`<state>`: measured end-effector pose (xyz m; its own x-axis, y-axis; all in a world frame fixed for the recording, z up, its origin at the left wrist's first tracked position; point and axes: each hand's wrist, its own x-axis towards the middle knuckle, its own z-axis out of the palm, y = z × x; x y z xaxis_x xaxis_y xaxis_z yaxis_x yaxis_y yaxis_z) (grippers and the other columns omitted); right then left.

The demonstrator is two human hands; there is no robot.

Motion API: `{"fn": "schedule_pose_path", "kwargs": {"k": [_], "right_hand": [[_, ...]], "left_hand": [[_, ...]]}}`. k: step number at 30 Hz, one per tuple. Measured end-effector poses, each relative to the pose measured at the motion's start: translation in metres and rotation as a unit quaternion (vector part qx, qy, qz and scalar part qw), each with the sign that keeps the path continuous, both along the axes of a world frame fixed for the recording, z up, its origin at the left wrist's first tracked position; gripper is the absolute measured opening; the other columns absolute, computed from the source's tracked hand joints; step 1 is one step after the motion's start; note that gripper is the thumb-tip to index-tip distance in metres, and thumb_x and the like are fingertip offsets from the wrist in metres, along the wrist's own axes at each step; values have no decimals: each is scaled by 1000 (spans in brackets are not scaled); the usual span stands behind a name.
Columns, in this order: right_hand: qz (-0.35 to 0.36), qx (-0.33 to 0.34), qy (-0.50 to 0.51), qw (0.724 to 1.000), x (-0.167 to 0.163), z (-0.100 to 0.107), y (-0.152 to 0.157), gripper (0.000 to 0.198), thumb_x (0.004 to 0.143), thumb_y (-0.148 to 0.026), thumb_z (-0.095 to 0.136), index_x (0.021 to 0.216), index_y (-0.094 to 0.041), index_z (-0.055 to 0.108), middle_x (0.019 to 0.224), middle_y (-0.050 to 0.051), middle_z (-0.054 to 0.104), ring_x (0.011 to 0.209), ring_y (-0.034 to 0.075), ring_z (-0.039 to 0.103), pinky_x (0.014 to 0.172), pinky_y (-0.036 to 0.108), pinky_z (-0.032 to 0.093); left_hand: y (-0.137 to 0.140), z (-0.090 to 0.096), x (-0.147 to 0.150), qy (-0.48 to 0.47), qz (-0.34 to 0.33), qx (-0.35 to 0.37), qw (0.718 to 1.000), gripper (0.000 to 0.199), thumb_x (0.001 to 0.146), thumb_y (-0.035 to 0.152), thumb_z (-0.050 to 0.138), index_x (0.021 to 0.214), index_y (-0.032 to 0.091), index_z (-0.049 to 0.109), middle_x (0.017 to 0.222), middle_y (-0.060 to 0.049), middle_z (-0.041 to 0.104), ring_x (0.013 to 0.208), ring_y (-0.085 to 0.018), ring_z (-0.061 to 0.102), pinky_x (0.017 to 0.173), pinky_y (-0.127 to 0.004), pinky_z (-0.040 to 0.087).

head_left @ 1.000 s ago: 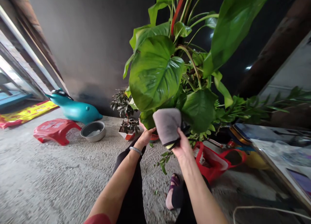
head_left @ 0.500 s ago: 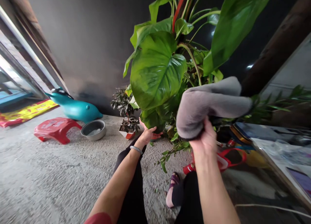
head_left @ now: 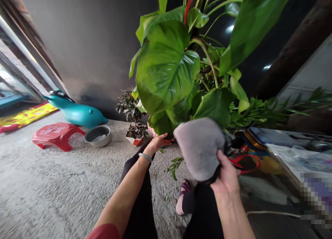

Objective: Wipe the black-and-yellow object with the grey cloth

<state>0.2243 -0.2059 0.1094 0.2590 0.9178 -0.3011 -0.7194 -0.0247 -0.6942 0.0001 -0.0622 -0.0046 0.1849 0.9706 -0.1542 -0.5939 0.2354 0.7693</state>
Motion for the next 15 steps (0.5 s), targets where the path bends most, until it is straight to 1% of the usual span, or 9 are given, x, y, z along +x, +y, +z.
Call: {"fn": "schedule_pose_path", "kwargs": {"k": [2, 3, 4, 5, 7, 9, 12, 14, 15], "right_hand": [[-38, 26, 18, 999, -3, 26, 31, 17, 84, -31, 76, 101, -27, 78, 100, 1, 86, 110, 25, 81, 110, 51, 61], [-40, 28, 24, 998, -8, 32, 45, 16, 86, -30, 73, 102, -27, 77, 103, 1, 86, 111, 23, 81, 110, 49, 60], [-30, 15, 28, 999, -16, 32, 56, 15, 87, -28, 71, 102, -27, 76, 102, 1, 86, 111, 22, 81, 110, 48, 61], [-10, -15, 30, 999, -24, 25, 62, 14, 87, -27, 70, 100, -26, 75, 99, 2, 86, 110, 22, 81, 109, 47, 61], [45, -98, 24, 994, -38, -5, 57, 12, 83, -26, 74, 95, -24, 74, 92, 4, 86, 107, 24, 82, 105, 47, 63], [86, -180, 18, 980, -44, -49, 32, 17, 77, -25, 81, 93, -22, 75, 88, 7, 86, 107, 28, 82, 102, 49, 64], [80, -300, 34, 950, -31, -106, -21, 25, 69, -25, 87, 90, -19, 75, 85, 9, 85, 106, 33, 82, 99, 50, 65], [55, -352, 47, 933, -12, -127, -52, 26, 67, -24, 88, 89, -18, 76, 84, 10, 85, 103, 34, 83, 97, 50, 66], [41, -358, 50, 931, -1, -133, -63, 27, 66, -24, 88, 89, -17, 76, 84, 10, 85, 101, 35, 83, 96, 50, 67]], "left_hand": [[-2, 2, 3, 20, -9, 7, 1000, 59, 76, 29, 88, 133, 20, 72, 109, -13, 84, 93, -35, 81, 83, -47, 65], [-2, 2, 5, 27, -11, 8, 1000, 57, 78, 29, 86, 132, 21, 72, 109, -13, 84, 95, -36, 81, 84, -48, 65], [-3, 3, 5, 32, -12, 6, 999, 54, 80, 29, 85, 132, 21, 72, 108, -13, 84, 96, -36, 81, 86, -49, 64], [-3, 2, 5, 39, -13, 5, 999, 53, 80, 28, 84, 131, 20, 72, 107, -13, 83, 95, -35, 80, 87, -50, 64], [-2, 0, 4, 52, -7, 6, 999, 52, 77, 25, 86, 126, 18, 73, 105, -12, 83, 95, -32, 79, 91, -48, 62], [0, -4, 1, 74, -14, 7, 997, 47, 74, 28, 89, 118, 15, 75, 104, -14, 83, 96, -31, 77, 92, -45, 61], [3, -16, 3, 175, -72, 8, 982, 43, 83, 40, 83, 114, 11, 77, 107, -18, 82, 98, -31, 77, 89, -44, 60], [4, -28, 14, 285, -92, 29, 954, 45, 88, 38, 78, 124, 11, 75, 116, -20, 80, 105, -32, 76, 94, -47, 59], [3, -34, 23, 337, -84, 53, 936, 48, 87, 33, 78, 130, 11, 73, 123, -21, 78, 113, -34, 74, 101, -49, 57]]}}
